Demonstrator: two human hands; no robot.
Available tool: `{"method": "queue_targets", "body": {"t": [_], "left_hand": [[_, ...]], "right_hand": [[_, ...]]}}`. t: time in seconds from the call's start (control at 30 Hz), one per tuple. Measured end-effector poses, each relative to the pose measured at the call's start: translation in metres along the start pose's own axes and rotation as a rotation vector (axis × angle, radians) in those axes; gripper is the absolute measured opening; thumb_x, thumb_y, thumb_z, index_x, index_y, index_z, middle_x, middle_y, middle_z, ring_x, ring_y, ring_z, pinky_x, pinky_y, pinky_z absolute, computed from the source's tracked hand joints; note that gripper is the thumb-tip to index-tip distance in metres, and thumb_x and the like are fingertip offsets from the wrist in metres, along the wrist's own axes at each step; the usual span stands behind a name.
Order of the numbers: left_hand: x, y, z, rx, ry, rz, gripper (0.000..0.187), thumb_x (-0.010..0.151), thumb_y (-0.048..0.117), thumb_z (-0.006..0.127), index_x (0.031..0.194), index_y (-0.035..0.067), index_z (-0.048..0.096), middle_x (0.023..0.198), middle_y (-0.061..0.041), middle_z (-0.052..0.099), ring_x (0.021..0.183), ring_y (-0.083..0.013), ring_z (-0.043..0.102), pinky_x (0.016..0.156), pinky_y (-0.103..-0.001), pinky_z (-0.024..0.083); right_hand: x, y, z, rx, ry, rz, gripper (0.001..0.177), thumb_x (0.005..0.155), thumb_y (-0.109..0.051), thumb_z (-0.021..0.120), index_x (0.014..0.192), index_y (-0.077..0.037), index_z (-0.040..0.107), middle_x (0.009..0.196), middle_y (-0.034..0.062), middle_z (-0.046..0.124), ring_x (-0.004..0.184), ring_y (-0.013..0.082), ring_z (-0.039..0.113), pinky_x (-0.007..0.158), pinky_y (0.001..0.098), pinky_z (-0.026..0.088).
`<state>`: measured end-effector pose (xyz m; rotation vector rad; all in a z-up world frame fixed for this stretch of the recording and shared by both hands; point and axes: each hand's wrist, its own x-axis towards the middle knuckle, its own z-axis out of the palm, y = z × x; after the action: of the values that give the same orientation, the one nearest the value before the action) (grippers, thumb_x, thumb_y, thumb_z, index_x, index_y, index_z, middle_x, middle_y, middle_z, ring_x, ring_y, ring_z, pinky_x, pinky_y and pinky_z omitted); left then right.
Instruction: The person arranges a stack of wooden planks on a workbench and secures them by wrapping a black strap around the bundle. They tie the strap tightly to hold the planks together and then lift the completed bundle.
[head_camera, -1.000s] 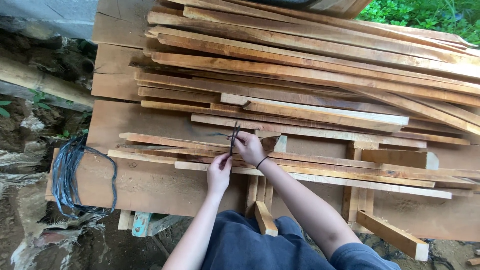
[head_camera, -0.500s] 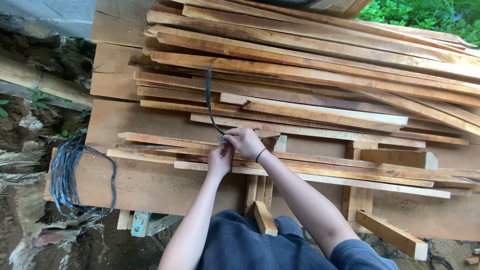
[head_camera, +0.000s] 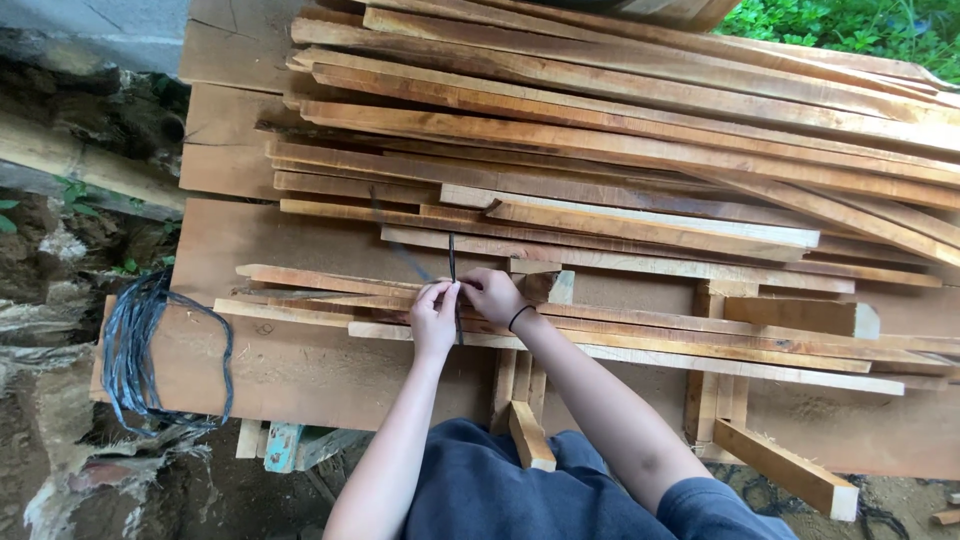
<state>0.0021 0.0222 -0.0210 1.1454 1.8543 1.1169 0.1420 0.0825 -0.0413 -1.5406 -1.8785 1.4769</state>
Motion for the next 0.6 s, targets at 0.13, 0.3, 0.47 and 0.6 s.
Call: {"method": "queue_targets", "body": {"t": [0.13, 0.3, 0.47, 0.6], "left_hand": [[0.003, -0.003, -0.002, 0.077, -0.009, 0.029, 0.012, 0.094, 0.025, 0.078, 0.094, 0.013, 0.080, 0.091, -0.005, 0.077, 0.094, -0.0249, 0.074, 0.086, -0.033, 0.056], [0.007, 0.013, -0.005, 0.235, -0.049, 0.146, 0.006, 0.088, 0.013, 0.078, 0.092, 0.010, 0.081, 0.086, -0.010, 0.075, 0.088, -0.0315, 0.073, 0.078, -0.039, 0.058], [0.003, 0.021, -0.004, 0.123, -0.025, 0.042, 0.020, 0.088, 0.012, 0.079, 0.107, 0.007, 0.075, 0.092, -0.014, 0.077, 0.090, -0.0313, 0.075, 0.077, -0.039, 0.060], [-0.007, 0.004, 0.007, -0.224, 0.050, -0.306, 0.049, 0.092, 0.007, 0.075, 0.131, 0.006, 0.047, 0.099, -0.016, 0.079, 0.082, -0.0187, 0.076, 0.076, -0.027, 0.061]], "right_hand": [[-0.003, 0.003, 0.001, 0.103, 0.027, 0.055, 0.017, 0.095, -0.019, 0.069, 0.108, -0.013, 0.078, 0.092, 0.0111, 0.078, 0.097, 0.0296, 0.074, 0.088, 0.0397, 0.058], [-0.002, -0.008, 0.001, 0.343, 0.046, 0.164, 0.014, 0.098, -0.026, 0.070, 0.095, -0.015, 0.079, 0.077, 0.0036, 0.076, 0.082, 0.0115, 0.071, 0.081, 0.0319, 0.057], [0.004, 0.000, 0.006, 0.416, 0.072, 0.181, 0.018, 0.100, -0.025, 0.070, 0.087, -0.016, 0.079, 0.074, -0.0011, 0.076, 0.077, 0.0072, 0.066, 0.078, 0.0270, 0.055], [0.005, 0.005, 0.010, 0.386, 0.109, 0.189, 0.017, 0.100, -0.027, 0.071, 0.090, -0.016, 0.080, 0.072, -0.0015, 0.075, 0.075, 0.0067, 0.066, 0.077, 0.0259, 0.054]]}}
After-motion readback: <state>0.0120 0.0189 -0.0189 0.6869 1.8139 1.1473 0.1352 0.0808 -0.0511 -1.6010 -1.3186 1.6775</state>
